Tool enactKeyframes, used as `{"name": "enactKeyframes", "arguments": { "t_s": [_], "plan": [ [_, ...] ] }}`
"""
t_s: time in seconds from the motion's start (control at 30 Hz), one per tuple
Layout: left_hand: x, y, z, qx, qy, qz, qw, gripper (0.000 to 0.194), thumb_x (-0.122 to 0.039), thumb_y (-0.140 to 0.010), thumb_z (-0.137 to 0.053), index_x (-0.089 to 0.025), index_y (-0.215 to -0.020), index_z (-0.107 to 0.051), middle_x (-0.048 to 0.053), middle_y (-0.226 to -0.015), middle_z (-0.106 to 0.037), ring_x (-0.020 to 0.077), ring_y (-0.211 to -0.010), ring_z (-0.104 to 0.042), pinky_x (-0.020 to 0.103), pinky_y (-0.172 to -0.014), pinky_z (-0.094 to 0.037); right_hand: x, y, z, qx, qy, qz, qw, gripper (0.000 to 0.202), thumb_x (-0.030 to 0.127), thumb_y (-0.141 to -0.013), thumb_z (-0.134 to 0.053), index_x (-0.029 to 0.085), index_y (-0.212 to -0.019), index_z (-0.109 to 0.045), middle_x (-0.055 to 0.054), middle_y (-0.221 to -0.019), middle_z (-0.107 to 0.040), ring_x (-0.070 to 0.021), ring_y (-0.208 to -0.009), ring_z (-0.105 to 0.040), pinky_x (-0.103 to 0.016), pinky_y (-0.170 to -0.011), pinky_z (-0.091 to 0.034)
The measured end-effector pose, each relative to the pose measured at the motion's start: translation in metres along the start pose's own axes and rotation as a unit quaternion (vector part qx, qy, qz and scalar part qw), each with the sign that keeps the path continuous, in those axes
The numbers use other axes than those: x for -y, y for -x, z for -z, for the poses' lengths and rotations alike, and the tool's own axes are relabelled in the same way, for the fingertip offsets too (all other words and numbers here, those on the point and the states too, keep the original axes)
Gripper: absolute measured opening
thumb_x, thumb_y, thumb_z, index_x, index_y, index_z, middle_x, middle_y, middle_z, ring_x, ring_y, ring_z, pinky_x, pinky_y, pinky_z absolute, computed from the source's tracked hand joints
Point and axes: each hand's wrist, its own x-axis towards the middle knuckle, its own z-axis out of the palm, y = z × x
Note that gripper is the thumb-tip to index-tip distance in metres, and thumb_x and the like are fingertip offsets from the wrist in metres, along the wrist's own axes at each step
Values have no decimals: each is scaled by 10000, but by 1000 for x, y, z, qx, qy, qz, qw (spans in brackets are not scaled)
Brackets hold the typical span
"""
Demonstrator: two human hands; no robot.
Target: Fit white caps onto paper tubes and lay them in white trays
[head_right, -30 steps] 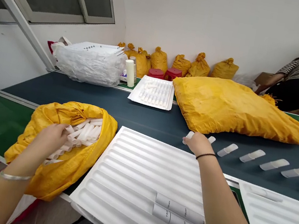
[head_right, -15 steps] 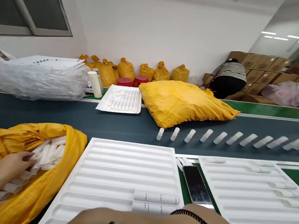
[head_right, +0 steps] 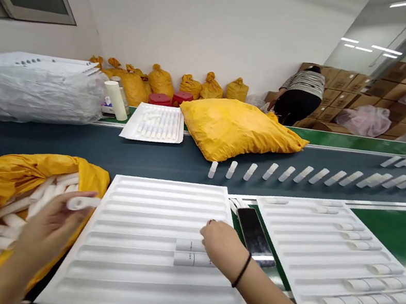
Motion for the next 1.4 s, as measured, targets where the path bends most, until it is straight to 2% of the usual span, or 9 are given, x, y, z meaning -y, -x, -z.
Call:
{"name": "enactKeyframes", "arguments": {
  "t_s": [0.13,0.23,0.33,0.47,0.57,0.8,1.0,1.17,1.4],
  "plan": [
    [-34,5,-40,83,63,-70,992,289,-299,-872,-553,-259,-1159,-559,41,-1173,-627,183,-1104,-575,333,-967,-450,-2,-7,-37,13,13,38,999,166,27,-733,-530,119,-739,-668,-129,-809,-659,-267,-806,-639,-349,-693,-480],
    [-41,6,-49,95,70,-126,985,282,-235,-878,-549,-267,-1158,-563,35,-1152,-628,172,-1112,-559,332,-982,-437,-9,-4,-35,-40,-6,58,998,135,61,-709,-536,121,-778,-634,-118,-824,-639,-256,-789,-613,-359,-696,-470],
    [-47,6,-51,99,62,-157,981,287,-227,-876,-556,-259,-1161,-567,47,-1118,-617,175,-1087,-551,325,-948,-454,-11,-5,-21,-119,-140,38,982,130,137,-748,-550,140,-871,-591,-73,-788,-615,-201,-696,-581,-320,-623,-468],
    [-57,5,-52,157,14,-177,971,355,-263,-902,-514,-250,-1257,-519,72,-1076,-583,180,-1012,-555,314,-866,-487,8,-12,-1,-197,-423,91,880,233,279,-891,-503,187,-1098,-556,-64,-953,-634,-134,-663,-595,-272,-601,-508],
    [-61,5,-51,183,-39,-194,963,384,-288,-924,-468,-247,-1305,-484,71,-992,-579,181,-905,-562,323,-790,-499,27,-19,10,-223,-473,170,835,266,283,-907,-524,215,-1159,-575,-70,-1011,-645,-147,-770,-630,-283,-683,-539],
    [-59,7,-44,195,-34,-194,961,431,-310,-914,-492,-209,-1331,-455,87,-1011,-590,181,-905,-569,307,-781,-501,36,-26,24,-284,-323,314,847,380,90,-910,-454,226,-1259,-518,-103,-1170,-576,-184,-1114,-548,-356,-941,-490],
    [-56,7,-36,195,34,-121,973,291,-307,-905,-505,-196,-1165,-573,76,-982,-651,174,-867,-611,263,-709,-517,33,-27,17,-291,-298,264,870,343,166,-923,-469,227,-1261,-470,-93,-1141,-612,-194,-1089,-570,-354,-919,-498],
    [-55,10,-37,123,10,-195,973,298,-208,-894,-520,-182,-1190,-542,89,-992,-646,190,-927,-594,314,-810,-501,36,-29,13,-247,-337,200,886,279,303,-936,-464,202,-1184,-543,-76,-974,-667,-186,-861,-636,-317,-764,-529],
    [-60,15,-43,73,-22,-279,957,405,-84,-862,-524,-182,-1252,-471,91,-988,-638,196,-887,-572,335,-781,-498,50,-27,12,-159,-464,167,855,298,368,-938,-445,179,-1136,-565,-41,-791,-643,-143,-662,-598,-259,-598,-503]
  ]
}}
